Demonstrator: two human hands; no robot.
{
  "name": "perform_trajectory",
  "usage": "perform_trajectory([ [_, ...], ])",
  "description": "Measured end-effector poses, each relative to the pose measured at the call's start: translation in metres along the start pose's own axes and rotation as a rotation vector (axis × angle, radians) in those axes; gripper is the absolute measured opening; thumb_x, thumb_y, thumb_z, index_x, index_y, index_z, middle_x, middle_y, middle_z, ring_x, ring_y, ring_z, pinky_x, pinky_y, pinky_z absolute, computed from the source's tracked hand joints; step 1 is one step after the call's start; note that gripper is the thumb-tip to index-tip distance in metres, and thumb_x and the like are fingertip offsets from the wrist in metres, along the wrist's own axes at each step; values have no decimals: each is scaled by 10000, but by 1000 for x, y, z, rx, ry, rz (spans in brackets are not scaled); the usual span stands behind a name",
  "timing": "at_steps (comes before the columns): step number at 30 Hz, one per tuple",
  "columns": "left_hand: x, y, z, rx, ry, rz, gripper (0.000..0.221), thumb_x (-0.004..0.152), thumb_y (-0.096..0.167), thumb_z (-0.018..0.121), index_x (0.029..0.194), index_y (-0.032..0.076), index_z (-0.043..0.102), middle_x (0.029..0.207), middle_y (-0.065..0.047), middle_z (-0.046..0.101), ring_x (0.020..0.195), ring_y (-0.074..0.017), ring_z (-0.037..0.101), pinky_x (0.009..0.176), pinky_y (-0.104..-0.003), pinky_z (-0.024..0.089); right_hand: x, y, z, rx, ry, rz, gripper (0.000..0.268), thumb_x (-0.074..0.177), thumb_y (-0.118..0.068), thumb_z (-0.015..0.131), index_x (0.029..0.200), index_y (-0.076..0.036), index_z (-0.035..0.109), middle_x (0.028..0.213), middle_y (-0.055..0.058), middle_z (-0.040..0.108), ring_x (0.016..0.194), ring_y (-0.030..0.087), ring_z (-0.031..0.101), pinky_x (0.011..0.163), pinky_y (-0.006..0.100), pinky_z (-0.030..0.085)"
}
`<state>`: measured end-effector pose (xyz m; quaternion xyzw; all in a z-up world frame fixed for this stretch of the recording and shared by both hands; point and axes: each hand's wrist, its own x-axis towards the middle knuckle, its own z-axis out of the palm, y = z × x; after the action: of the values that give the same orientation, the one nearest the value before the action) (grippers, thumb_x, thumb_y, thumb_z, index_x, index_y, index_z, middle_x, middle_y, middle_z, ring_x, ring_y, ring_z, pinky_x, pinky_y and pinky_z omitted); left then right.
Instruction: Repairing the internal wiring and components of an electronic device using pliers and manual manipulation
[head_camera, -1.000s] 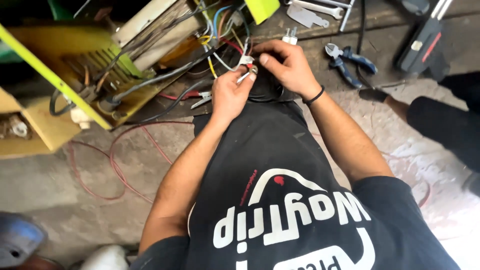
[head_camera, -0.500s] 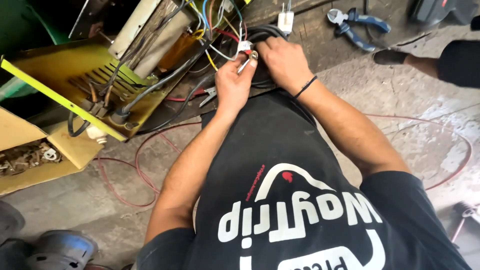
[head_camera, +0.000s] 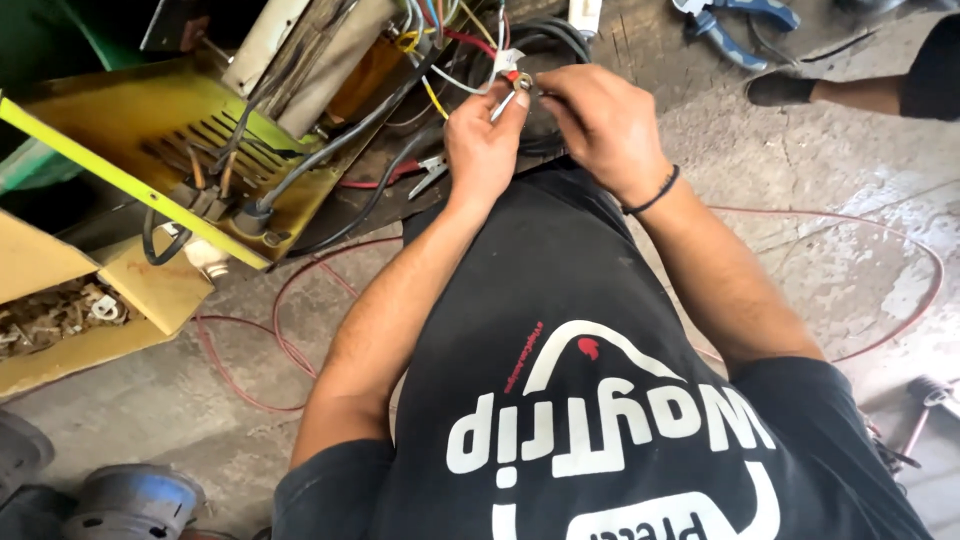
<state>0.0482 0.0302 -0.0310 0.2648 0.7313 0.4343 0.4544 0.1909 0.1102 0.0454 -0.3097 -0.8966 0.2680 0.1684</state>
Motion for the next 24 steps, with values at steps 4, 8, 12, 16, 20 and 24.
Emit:
perform_trajectory([
  [4,0,-8,3,-47,15,73,231,900,277,664,979,90,775,915,-25,808,866,-97,711,810,-292,542,3,9,14,-93,25,-116,145,1094,-75,670,1224,-22,705,1168,122,742,1043,288,732,875,387,594],
  [8,0,-16,7,-89,34,44,263,874,249,705,1037,58,782,1006,-66,818,951,-153,761,872,-295,567,3,9,9,-185,-60,-180,205,1077,-45,634,1271,-29,700,1220,124,724,1046,303,723,814,396,596],
  [12,0,-16,5,28,22,27,316,874,342,680,1052,101,780,987,-65,827,928,-200,788,801,-333,559,5,11,6,-228,-107,-208,220,1088,-48,627,1294,-46,704,1215,107,731,1087,284,727,838,387,602],
  [16,-3,-9,1,-32,5,12,311,882,343,657,1050,112,781,939,-60,831,858,-179,775,754,-329,550,7,7,10,-305,-42,-186,115,1127,-146,692,1193,-58,724,1116,87,760,965,255,748,743,365,606],
  [20,-2,-6,-2,28,-16,8,329,877,394,639,1018,135,784,699,-22,644,663,-181,601,647,-354,468,6,9,11,-378,-51,-149,236,1172,-304,633,1144,-82,708,981,63,689,805,236,680,632,356,542],
  [24,-5,1,-6,57,-68,1,366,882,395,583,1091,150,756,861,-83,814,816,-272,743,754,-357,523,4,10,19,-689,-81,-61,444,1204,-480,577,899,-160,529,834,-2,517,712,190,581,447,351,386],
])
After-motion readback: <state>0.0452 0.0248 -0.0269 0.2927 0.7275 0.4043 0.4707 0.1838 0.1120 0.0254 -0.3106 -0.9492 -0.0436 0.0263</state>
